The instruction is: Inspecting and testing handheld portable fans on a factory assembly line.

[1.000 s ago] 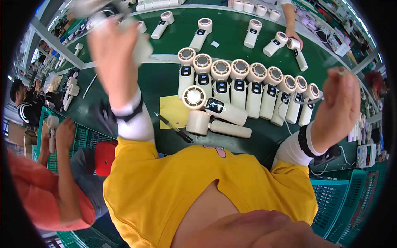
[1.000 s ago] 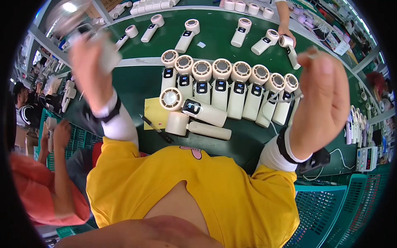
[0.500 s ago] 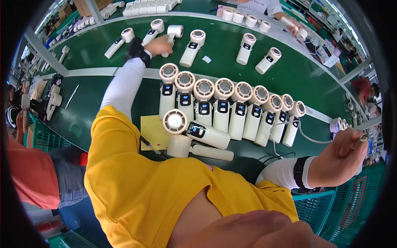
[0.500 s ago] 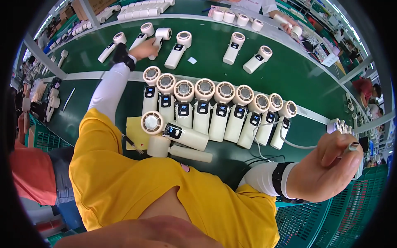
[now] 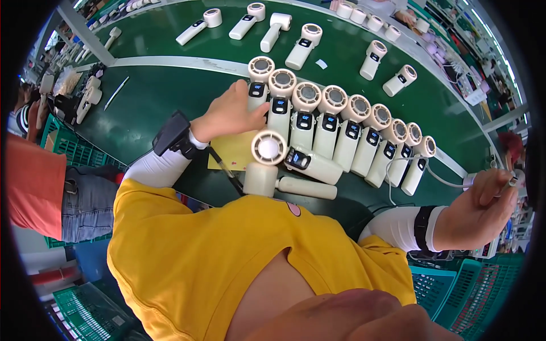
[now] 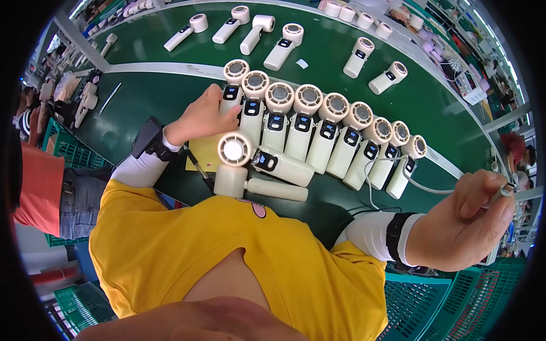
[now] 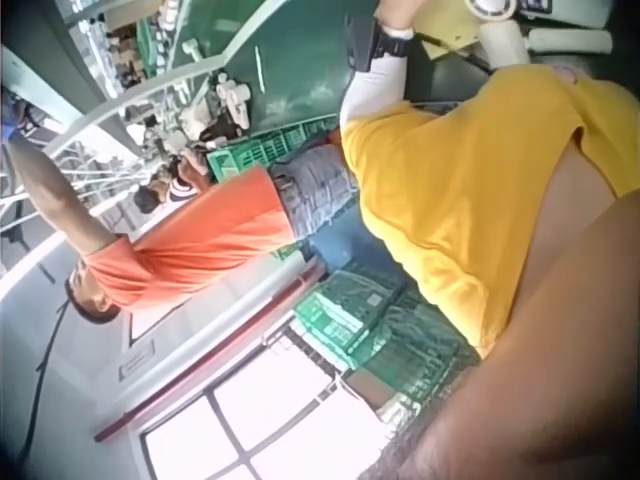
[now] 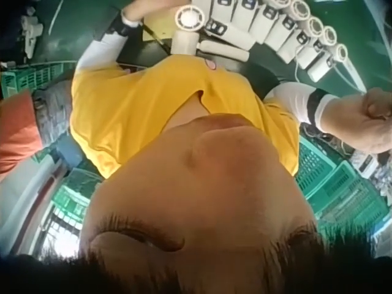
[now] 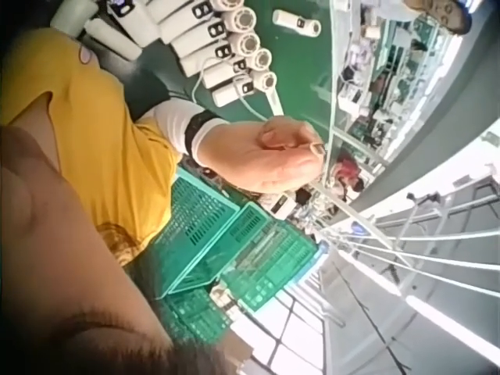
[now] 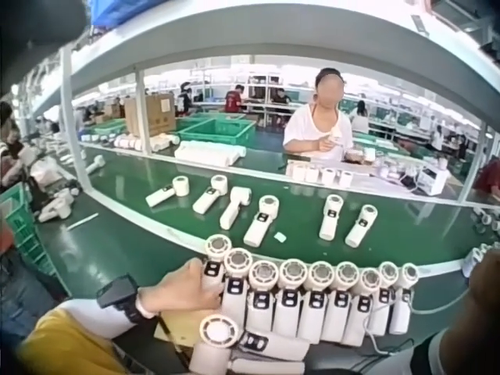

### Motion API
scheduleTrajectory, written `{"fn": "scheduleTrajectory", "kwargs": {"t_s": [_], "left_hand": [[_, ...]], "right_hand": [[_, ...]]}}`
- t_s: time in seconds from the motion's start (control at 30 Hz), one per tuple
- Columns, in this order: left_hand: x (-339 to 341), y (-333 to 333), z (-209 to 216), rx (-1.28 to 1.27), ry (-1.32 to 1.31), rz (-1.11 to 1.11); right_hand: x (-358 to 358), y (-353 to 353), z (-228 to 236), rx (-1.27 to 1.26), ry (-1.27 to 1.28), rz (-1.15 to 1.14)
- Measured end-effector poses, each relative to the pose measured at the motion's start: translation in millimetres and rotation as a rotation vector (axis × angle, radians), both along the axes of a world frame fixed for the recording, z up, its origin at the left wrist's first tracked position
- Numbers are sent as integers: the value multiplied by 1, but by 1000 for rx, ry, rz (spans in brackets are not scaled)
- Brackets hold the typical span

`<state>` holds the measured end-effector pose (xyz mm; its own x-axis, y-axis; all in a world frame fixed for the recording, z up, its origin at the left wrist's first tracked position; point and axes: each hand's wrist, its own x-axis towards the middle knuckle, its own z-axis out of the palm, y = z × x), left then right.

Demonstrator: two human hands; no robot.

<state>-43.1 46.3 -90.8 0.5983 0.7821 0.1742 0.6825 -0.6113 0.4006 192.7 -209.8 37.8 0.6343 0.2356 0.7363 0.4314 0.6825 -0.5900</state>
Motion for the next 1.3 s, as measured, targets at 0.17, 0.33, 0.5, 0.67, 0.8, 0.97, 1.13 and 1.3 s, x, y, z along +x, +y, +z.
{"fn": "scheduleTrajectory", "kwargs": {"t_s": [0.17,0.33,0.5,0.67,0.8,0.97,1.13,1.3], "left_hand": [[-6,23,4,-335,155,191],[-14,22,30,-670,-468,21],[18,-45,72,-667,-706,-420],[33,-70,55,-356,-656,-629],[37,-62,57,-2,-650,-876],[38,-51,67,147,-412,-1128],[40,-62,43,-765,-472,-809],[14,-68,88,-1462,-799,-891]], "right_hand": [[-10,9,1,-18,-39,-181],[-14,26,-5,-246,12,-71],[-29,97,-42,-379,-194,216],[-38,107,-42,-204,-229,203],[-37,98,-47,-222,-182,295],[-53,98,-50,-433,296,662],[-54,97,-58,-195,-300,108],[-67,99,-48,-181,-369,207]]}}
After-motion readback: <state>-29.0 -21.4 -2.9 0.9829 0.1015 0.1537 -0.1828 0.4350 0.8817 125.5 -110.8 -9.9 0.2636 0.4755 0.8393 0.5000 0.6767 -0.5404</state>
